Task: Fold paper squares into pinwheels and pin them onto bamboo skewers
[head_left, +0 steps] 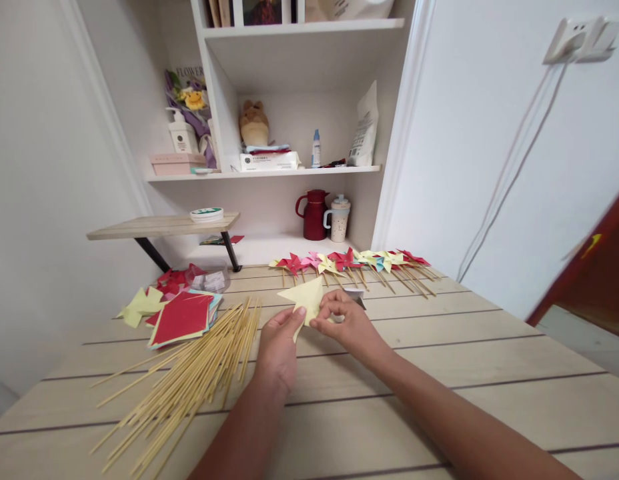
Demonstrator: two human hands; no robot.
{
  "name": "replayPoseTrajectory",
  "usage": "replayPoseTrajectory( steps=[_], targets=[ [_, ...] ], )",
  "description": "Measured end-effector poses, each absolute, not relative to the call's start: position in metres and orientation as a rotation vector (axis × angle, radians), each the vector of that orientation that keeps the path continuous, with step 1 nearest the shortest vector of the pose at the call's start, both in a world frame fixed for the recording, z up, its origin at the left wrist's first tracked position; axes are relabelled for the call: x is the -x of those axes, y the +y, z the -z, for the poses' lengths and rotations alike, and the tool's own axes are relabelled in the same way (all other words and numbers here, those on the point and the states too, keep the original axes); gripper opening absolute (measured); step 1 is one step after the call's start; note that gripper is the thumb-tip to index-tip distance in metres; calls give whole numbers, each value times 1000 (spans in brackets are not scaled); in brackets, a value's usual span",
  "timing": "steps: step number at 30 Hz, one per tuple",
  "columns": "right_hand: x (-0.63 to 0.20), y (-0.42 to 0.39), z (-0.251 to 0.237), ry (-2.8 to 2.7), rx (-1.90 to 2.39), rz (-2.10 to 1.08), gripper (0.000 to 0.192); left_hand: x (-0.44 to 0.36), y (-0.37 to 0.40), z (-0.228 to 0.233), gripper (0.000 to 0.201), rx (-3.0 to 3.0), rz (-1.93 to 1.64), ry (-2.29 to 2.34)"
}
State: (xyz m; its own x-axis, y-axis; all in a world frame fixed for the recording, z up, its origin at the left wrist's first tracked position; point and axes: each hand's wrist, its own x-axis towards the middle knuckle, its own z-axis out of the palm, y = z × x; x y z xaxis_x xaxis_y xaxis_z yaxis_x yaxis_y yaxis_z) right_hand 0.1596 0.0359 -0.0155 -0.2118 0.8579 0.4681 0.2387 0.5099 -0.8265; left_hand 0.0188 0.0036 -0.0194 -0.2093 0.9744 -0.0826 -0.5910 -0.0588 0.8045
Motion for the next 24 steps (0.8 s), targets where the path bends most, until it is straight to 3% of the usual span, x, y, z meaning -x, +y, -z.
replayPoseTrajectory(
  steps=[16,24],
  targets=[
    [-158,36,15,-1707,935,-803,25,-22,3,15,21,-590,-1647,909],
    [-159,39,19,-1710,925,-693,21,-21,6,21,25,-666,-1729,1006]
  ],
)
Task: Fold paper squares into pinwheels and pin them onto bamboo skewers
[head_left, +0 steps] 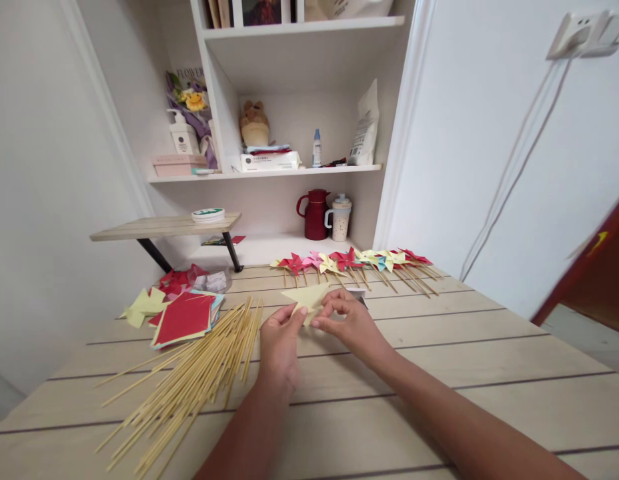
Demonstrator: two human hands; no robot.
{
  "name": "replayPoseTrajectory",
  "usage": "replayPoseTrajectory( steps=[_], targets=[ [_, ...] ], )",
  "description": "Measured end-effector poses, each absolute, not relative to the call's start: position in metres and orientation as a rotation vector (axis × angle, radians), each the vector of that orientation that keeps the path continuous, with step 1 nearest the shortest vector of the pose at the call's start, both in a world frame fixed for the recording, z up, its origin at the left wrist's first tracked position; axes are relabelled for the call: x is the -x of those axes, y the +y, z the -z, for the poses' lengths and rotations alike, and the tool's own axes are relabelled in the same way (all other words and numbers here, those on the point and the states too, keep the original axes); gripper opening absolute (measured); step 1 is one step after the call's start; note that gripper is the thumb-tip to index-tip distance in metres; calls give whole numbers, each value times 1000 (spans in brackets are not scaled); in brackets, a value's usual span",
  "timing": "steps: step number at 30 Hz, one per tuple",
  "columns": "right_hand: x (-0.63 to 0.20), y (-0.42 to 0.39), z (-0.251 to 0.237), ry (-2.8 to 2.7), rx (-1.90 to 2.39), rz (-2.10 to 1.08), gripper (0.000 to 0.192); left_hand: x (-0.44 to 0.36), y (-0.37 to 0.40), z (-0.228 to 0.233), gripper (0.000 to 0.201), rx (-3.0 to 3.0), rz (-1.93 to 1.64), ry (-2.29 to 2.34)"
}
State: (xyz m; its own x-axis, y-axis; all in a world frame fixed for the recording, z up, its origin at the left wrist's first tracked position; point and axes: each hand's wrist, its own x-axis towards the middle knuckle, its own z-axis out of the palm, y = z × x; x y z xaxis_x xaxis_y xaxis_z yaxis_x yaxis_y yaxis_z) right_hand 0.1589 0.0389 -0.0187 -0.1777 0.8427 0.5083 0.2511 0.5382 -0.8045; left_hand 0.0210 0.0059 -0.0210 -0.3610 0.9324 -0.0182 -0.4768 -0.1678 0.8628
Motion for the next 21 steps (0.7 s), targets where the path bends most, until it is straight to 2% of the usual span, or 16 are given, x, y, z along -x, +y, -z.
replayPoseTrajectory(
  steps=[5,8,10,12,17,21],
  targets=[
    [-167,36,6,-1670,907,-389,14,-17,5,19,26,-778,-1762,1064],
    [-173,34,-2,-1668,890,-179,30,-15,5,15,24,-771,-1760,1034],
    [-175,33,-5,-1679,883,-134,46,-12,6,12,23,-685,-1738,964],
    [-176,32,-5,-1698,861,-136,52,-9,8,9,20,-569,-1680,858],
    [-170,28,5,-1836,768,32,26,-1,13,6,15,-382,-1610,705],
    [-161,26,16,-2045,793,232,30,3,14,5,16,-279,-1579,756]
  ],
)
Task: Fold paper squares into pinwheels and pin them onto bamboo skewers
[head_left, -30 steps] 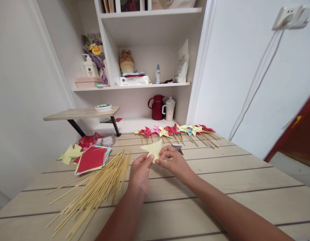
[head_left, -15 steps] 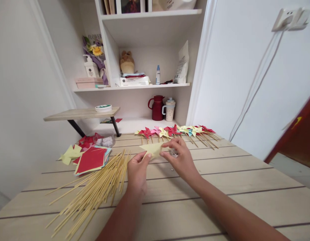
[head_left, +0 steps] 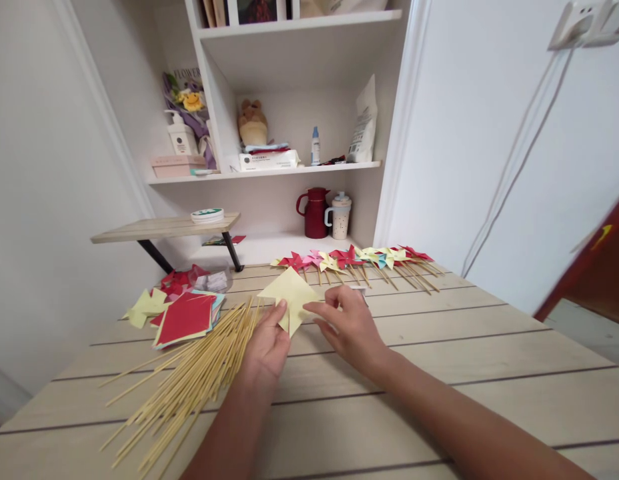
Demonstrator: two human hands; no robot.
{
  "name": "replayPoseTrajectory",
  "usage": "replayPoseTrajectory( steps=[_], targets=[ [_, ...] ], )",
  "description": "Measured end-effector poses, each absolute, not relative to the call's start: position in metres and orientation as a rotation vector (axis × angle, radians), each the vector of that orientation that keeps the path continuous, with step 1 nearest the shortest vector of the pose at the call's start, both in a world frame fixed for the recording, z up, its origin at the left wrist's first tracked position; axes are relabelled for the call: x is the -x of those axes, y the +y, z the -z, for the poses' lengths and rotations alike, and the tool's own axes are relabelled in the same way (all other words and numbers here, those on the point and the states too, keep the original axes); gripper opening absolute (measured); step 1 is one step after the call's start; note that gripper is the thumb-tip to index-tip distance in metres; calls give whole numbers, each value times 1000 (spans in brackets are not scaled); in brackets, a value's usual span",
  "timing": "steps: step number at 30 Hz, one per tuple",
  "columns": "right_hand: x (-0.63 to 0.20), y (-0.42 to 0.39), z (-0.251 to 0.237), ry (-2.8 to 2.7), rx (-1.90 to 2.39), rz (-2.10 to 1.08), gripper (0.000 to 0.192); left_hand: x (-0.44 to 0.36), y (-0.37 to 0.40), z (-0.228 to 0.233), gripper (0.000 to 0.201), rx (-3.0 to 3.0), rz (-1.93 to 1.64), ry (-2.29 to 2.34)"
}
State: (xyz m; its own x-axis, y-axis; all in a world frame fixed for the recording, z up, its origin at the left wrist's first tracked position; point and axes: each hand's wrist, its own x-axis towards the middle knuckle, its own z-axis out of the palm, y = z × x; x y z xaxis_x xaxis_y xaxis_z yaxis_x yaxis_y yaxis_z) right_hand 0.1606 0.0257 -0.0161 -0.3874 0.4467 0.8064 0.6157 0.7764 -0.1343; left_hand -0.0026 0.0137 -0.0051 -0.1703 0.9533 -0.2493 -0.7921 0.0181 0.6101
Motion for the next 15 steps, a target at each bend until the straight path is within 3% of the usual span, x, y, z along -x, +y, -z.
replayPoseTrajectory(
  steps=[9,15],
  targets=[
    [-150,22,25,-2138,729,384,17,-7,11,12,9,-316,-1509,734],
    [-144,20,25,-1936,687,-25,16,-13,9,16,8,-330,-1514,704]
  ],
)
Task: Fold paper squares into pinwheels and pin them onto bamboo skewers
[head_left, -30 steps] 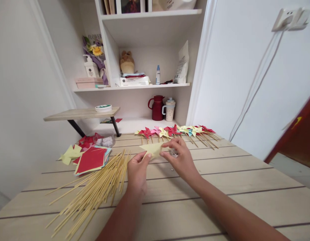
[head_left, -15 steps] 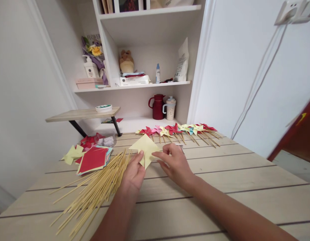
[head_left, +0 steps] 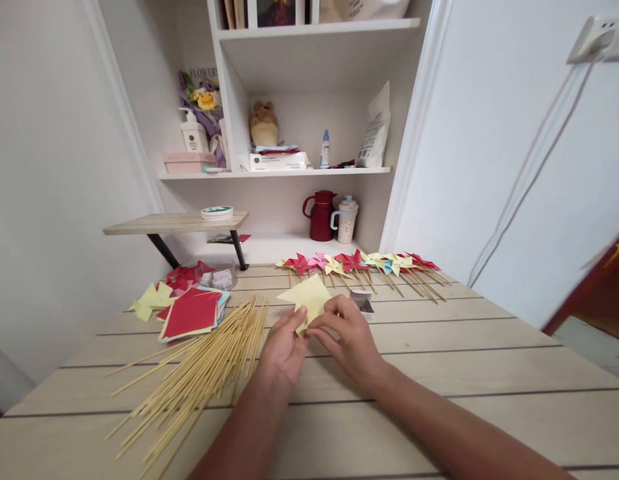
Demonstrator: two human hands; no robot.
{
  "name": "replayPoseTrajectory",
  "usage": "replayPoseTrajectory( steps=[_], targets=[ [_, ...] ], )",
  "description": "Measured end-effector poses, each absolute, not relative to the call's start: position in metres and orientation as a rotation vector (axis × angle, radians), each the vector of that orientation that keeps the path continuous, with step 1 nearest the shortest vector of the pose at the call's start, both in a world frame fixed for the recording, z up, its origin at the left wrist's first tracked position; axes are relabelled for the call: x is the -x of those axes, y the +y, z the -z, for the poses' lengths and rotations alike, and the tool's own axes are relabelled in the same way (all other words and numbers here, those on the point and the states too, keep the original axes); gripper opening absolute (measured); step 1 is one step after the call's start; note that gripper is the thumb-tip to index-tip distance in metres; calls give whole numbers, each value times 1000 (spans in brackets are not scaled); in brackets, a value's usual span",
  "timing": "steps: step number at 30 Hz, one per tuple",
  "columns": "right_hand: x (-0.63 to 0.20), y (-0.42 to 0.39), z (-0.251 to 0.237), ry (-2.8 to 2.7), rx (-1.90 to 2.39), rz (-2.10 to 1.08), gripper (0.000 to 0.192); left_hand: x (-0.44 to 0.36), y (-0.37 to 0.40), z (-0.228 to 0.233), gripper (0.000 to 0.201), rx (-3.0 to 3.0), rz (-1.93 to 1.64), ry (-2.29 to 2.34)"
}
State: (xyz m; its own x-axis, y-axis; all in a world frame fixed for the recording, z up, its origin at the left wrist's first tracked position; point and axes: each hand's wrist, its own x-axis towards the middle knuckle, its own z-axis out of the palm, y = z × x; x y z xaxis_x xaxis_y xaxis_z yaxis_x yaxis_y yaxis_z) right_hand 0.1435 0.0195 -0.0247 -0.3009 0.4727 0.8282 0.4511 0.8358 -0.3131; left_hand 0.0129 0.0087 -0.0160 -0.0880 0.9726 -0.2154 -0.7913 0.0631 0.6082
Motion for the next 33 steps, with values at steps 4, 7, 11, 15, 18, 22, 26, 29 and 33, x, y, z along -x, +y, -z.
replayPoseTrajectory(
  steps=[4,7,11,15,18,22,26,29,33],
  targets=[
    [-144,21,20,-1786,759,-362,12,-13,6,12,10,-328,-1558,710],
    [-145,22,16,-1732,836,-503,16,-14,5,9,13,-345,-1574,731],
    [-146,25,14,-1680,929,-599,18,-16,3,7,16,-347,-1585,741],
    [-148,28,13,-1644,959,-622,18,-17,2,6,16,-355,-1587,737],
    [-149,29,13,-1642,966,-616,19,-19,2,6,14,-369,-1592,732],
    [-150,29,12,-1639,965,-617,20,-19,2,7,13,-392,-1588,727],
    [-150,30,11,-1641,968,-616,21,-20,2,8,14,-447,-1585,708],
    [-151,29,10,-1635,969,-621,21,-20,2,9,17,-502,-1587,691],
    [-152,28,8,-1625,953,-625,22,-20,1,10,25,-549,-1592,714]
  ],
)
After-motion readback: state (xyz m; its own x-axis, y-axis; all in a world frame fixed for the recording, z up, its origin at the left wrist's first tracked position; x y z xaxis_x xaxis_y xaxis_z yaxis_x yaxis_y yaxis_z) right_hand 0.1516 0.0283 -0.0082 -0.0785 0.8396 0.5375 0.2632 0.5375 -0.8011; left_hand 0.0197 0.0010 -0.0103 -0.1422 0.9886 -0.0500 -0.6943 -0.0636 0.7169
